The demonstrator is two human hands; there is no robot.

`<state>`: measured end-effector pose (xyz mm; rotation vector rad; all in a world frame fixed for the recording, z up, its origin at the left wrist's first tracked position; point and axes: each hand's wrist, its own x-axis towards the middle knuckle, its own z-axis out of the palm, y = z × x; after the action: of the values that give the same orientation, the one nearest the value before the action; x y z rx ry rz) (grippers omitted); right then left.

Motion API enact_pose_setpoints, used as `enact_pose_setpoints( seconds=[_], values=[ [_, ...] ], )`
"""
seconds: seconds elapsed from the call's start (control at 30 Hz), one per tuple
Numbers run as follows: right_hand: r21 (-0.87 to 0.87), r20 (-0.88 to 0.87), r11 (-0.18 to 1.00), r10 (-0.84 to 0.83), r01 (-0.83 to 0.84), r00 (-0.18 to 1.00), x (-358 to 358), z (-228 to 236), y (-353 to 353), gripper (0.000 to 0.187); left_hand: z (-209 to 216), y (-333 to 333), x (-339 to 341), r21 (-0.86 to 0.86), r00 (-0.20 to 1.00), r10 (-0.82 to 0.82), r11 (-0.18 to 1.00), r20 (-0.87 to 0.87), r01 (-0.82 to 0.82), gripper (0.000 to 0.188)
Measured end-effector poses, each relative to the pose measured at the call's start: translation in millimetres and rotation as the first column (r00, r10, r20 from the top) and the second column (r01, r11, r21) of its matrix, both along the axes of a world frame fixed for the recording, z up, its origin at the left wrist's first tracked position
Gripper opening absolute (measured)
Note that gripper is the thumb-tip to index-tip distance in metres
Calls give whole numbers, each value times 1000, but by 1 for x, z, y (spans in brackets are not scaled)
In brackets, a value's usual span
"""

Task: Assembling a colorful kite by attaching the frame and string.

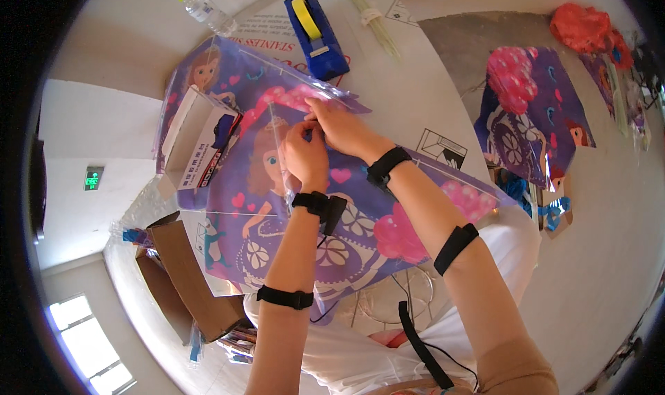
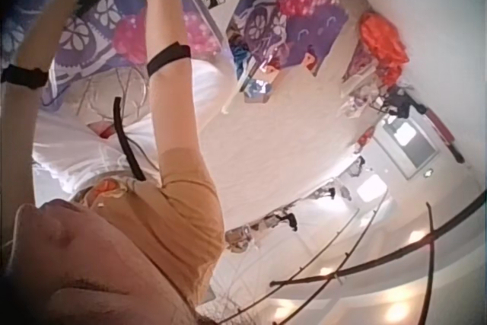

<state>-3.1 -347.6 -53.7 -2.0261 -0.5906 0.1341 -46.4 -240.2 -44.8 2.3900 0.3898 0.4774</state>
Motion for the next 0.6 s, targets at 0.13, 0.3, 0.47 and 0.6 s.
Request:
enact_pose_setpoints(
  seconds=[0.13, 0.3, 0.47, 0.6],
  values=[
    [-54, -35, 999, 4, -5, 999, 2, 3, 2, 53, 3, -2, -8, 69, 998, -56, 996, 11, 55, 10],
    [17, -8, 1000, 17, -17, 1000, 4, 5, -4, 56, 3, 4, -15, -143, 980, -186, 974, -71, 175, 11],
    [224, -173, 973, -26, 65, 985, -4, 16, -23, 63, 22, 19, -5, -486, 955, -294, 831, 31, 272, 13],
    [375, -209, 921, -30, 108, 977, -17, 20, -33, 59, 42, 25, 5, -637, 944, -329, 726, 8, 258, 9]
  ],
)
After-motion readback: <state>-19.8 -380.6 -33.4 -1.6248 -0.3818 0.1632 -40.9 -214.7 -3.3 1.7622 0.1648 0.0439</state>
